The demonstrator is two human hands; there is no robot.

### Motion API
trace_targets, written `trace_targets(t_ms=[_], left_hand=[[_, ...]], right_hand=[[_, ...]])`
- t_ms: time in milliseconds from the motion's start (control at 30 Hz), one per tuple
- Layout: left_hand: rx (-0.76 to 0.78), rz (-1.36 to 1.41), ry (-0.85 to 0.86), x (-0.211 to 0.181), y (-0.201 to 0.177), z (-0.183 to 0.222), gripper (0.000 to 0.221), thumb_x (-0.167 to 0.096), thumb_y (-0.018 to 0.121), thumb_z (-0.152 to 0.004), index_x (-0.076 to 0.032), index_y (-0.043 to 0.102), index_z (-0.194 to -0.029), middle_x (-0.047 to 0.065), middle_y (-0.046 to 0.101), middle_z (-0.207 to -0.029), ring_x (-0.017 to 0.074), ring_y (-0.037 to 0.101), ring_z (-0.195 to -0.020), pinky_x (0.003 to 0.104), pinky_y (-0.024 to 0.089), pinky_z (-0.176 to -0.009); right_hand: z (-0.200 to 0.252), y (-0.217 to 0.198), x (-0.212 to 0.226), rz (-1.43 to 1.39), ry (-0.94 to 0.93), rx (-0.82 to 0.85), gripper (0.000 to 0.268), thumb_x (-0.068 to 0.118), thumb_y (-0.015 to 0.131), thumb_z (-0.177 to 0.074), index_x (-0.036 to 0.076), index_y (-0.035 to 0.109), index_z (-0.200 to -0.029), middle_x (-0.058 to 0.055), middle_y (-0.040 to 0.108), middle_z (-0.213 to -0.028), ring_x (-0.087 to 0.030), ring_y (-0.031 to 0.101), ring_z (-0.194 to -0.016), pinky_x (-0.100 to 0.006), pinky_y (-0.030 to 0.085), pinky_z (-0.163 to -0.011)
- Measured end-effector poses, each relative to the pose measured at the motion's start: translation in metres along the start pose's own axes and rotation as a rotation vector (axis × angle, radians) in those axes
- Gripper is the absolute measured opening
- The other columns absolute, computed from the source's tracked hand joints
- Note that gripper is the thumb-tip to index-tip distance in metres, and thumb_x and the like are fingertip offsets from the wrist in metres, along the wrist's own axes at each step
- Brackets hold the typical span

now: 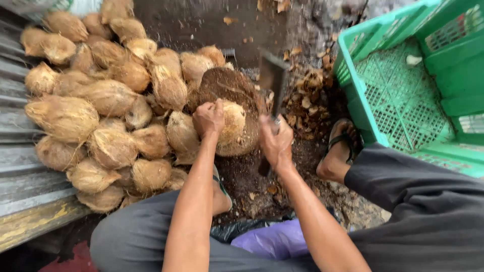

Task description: The person is husking coconuts using a machete, removing the outer fibrous layer to reveal the inner shell.

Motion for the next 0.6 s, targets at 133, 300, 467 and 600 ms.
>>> trace_targets(t_ms=[133,300,467,600], left_hand=[[-0.004,-0.005,0.015,-0.036,-0.023,0.019,0.038,-0.05,0.059,-0.088,-0.018,0.079,-0.086,0.014,0.075,-0.086,0.0365,0.072,-0.091,0.045,0.056,-0.082],[0.01,-0.03,-0.002,-0.004,0.003,-0.009,0.041,-0.054,0.062,-0.083,-0.016,0.079,-0.085,0.016,0.075,-0.087,0.0413,0.071,-0.096,0.049,0.056,-0.082],[-0.005,-0.03,-0.032,0.01,0.016,-0.018,0.04,-0.055,0.061,-0.081,-0.02,0.079,-0.087,0.013,0.076,-0.086,0.039,0.072,-0.094,0.048,0.058,-0.083],[0.002,-0.041,-0.028,-0.01,0.0,0.005,0.04,-0.057,0.061,-0.081,-0.022,0.079,-0.087,0.012,0.076,-0.087,0.0378,0.071,-0.096,0.047,0.058,-0.084]], right_hand=[[-0.006,0.012,-0.083,0.171,-0.034,0.053,0.034,0.037,0.062,-0.1,0.009,0.06,-0.08,-0.011,0.06,-0.057,-0.023,0.06,-0.053,-0.037,0.05,-0.055],[-0.012,0.002,-0.081,0.144,0.11,0.107,0.036,0.036,0.063,-0.1,0.01,0.058,-0.077,-0.011,0.061,-0.062,-0.022,0.057,-0.061,-0.039,0.051,-0.067],[-0.016,-0.006,-0.013,-0.042,-0.093,-0.015,0.038,0.039,0.057,-0.106,0.017,0.055,-0.075,0.003,0.056,-0.047,-0.01,0.054,-0.039,-0.023,0.048,-0.045],[-0.017,0.02,-0.149,-1.26,0.486,0.431,0.027,0.029,0.059,-0.101,0.021,0.051,-0.076,0.006,0.047,-0.05,-0.013,0.046,-0.044,-0.032,0.049,-0.058]])
Point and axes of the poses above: each hand's wrist, its own z-axis away from the middle knuckle, its own y-axis out of the palm, x = y × z, the point moved 4 cm from there along -z, towards the middle knuckle
